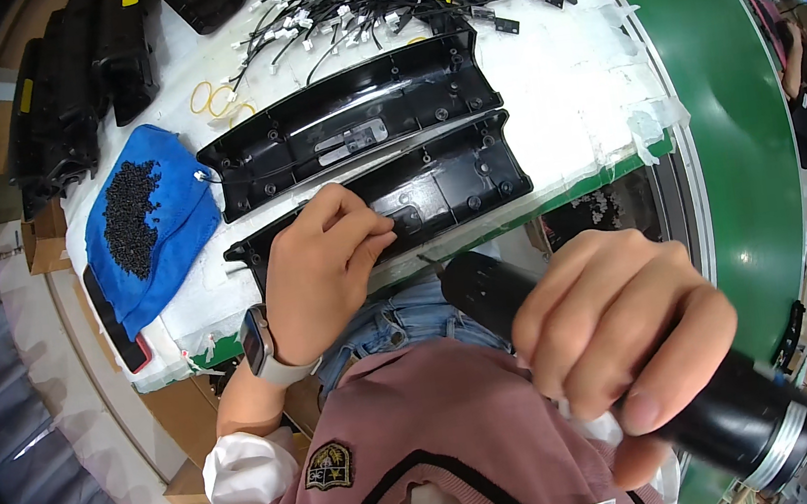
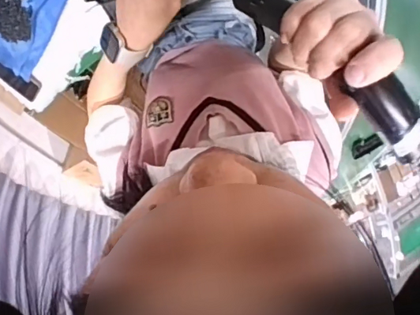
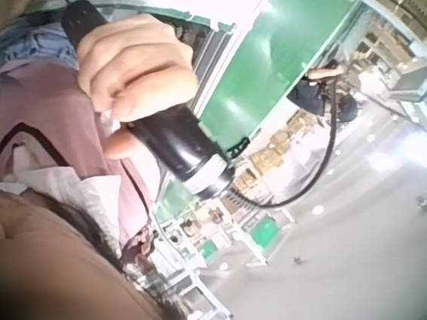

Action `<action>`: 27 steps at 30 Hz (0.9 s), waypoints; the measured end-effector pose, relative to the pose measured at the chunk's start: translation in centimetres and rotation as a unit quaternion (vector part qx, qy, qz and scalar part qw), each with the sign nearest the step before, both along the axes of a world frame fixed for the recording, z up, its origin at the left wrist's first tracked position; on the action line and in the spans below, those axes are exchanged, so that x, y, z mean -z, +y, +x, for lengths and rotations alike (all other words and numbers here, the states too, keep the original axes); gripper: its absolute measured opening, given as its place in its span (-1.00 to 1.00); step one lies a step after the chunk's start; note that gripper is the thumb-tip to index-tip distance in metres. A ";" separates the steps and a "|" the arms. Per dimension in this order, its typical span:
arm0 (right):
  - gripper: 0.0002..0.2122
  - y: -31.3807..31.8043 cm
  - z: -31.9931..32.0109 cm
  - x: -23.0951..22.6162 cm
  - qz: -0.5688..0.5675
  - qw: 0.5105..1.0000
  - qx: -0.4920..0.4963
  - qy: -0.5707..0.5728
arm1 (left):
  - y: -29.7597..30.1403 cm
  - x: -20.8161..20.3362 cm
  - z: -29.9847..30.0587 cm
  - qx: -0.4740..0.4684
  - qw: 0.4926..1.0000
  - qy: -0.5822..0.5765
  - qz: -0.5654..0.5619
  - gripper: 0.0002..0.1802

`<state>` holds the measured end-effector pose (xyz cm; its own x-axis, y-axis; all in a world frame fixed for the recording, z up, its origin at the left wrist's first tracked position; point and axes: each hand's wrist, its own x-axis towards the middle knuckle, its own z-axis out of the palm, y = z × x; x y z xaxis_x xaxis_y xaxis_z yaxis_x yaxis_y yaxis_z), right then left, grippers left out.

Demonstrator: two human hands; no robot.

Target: Assembling printer components by inserting and securing screws into plastic housings using an electric screwdriver.

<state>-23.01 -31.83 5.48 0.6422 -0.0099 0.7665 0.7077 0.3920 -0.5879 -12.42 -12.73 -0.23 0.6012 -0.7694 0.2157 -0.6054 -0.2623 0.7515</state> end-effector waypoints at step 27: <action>-0.73 3.1 3.4 0.0 -0.144 0.986 0.005 0.082 | 0.0 0.5 -0.2 -0.011 0.996 -0.058 0.065 -0.86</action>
